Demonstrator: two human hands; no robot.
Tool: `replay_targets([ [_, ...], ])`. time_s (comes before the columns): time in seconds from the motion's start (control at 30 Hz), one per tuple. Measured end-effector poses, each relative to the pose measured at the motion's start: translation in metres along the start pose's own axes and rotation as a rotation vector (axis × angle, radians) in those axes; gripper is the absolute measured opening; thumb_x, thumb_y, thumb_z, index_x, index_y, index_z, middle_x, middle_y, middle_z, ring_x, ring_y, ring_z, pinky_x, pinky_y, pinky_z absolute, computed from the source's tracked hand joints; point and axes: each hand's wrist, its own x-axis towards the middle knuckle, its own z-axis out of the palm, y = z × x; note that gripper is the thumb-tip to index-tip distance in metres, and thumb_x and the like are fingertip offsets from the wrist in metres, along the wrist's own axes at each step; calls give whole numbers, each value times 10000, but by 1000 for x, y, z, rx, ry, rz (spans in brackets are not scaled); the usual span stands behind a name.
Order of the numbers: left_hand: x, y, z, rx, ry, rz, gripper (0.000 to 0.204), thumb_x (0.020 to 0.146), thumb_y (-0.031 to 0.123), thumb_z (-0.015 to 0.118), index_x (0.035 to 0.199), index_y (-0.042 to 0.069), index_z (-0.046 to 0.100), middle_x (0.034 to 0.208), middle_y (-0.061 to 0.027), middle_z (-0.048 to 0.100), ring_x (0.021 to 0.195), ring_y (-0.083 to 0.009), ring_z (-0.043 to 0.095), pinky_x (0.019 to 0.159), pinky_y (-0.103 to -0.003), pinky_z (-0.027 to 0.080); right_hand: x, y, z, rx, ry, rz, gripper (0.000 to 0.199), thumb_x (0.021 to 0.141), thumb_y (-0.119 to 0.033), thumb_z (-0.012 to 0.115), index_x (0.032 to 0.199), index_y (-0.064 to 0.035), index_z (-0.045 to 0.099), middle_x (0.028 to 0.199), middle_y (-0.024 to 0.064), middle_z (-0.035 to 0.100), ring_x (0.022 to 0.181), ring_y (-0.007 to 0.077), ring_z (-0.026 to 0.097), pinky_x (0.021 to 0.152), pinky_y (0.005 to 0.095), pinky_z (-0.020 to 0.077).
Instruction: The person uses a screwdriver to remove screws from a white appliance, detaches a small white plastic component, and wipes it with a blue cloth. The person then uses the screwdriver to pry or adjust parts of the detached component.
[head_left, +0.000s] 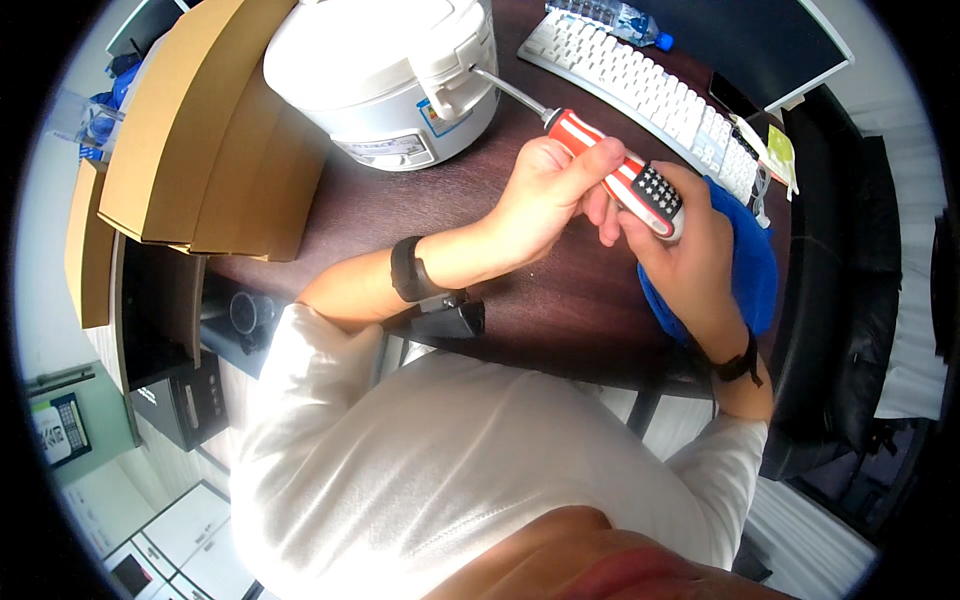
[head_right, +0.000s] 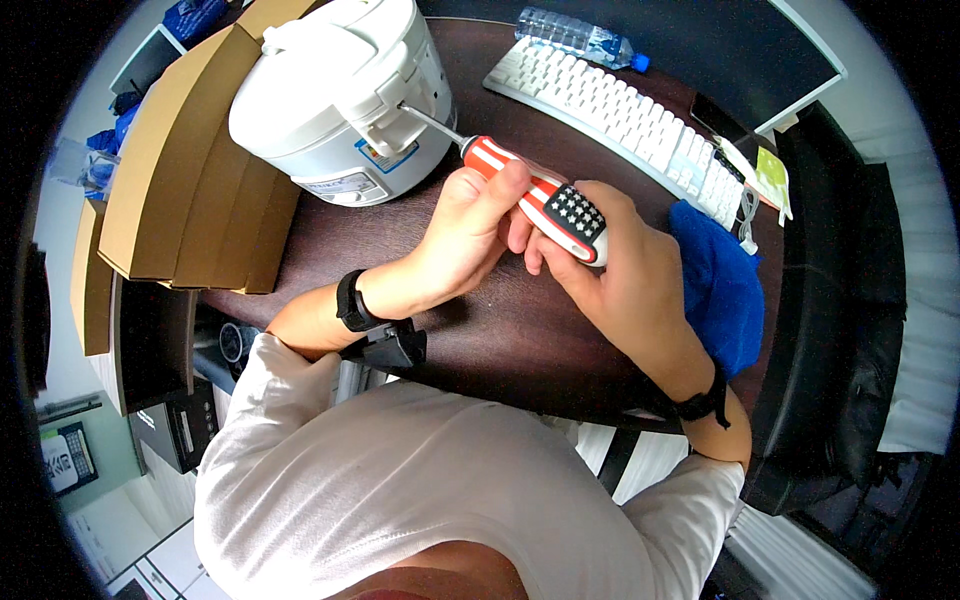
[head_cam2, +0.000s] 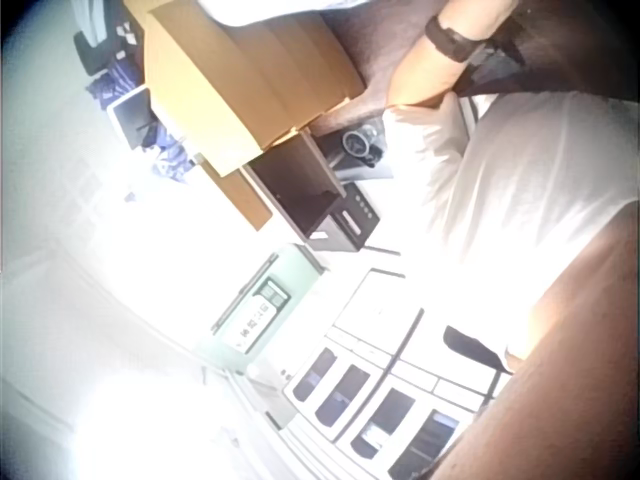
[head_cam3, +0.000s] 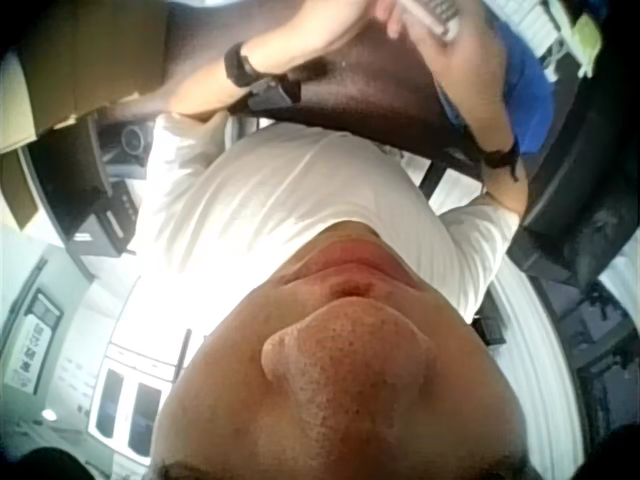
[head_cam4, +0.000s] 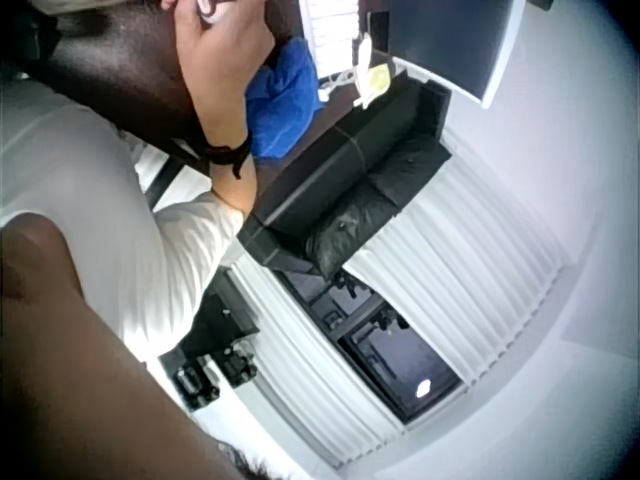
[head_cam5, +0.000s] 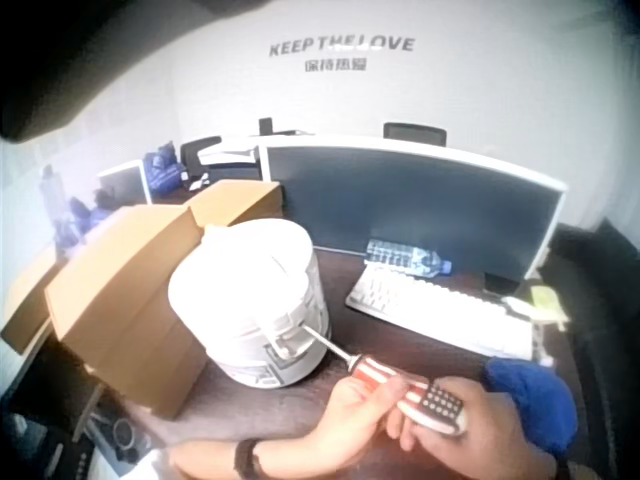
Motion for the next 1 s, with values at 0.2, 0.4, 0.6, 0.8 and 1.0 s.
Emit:
replay_targets([
  [0.2,3,5,-2,50,-9,13,537,1011,441,423,1063,-70,581,537,-43,503,497,-166,561,496,-278,482,6,8,-11,1003,-239,830,413,993,-403,484,819,-41,581,539,-42,383,368,82,303,370,253,261],
  [0.4,0,2,4,89,107,13,537,1011,444,427,1011,-71,582,520,-37,484,467,-143,524,475,-270,459,3,6,1,320,38,104,319,871,-229,692,1062,-10,561,713,87,621,569,177,617,510,298,480],
  [0.6,-1,3,1,21,96,10,503,1000,446,460,1052,-40,579,511,-24,465,462,-130,510,466,-257,440,2,3,-6,229,-168,367,292,908,-272,646,1007,-5,582,687,96,603,552,171,599,497,306,468],
  [0.8,-1,-1,2,52,57,18,409,997,351,508,990,-44,613,514,-28,475,453,-129,508,431,-270,437,9,7,-7,1164,-289,731,342,967,-373,523,960,-36,586,606,9,510,405,119,418,423,269,362],
  [1.0,-4,0,1,83,83,12,394,1000,331,513,965,-46,620,528,-35,496,458,-122,516,445,-267,450,-6,3,5,3,-7,26,472,802,-175,766,1171,-20,515,815,127,646,701,244,679,616,320,525],
])
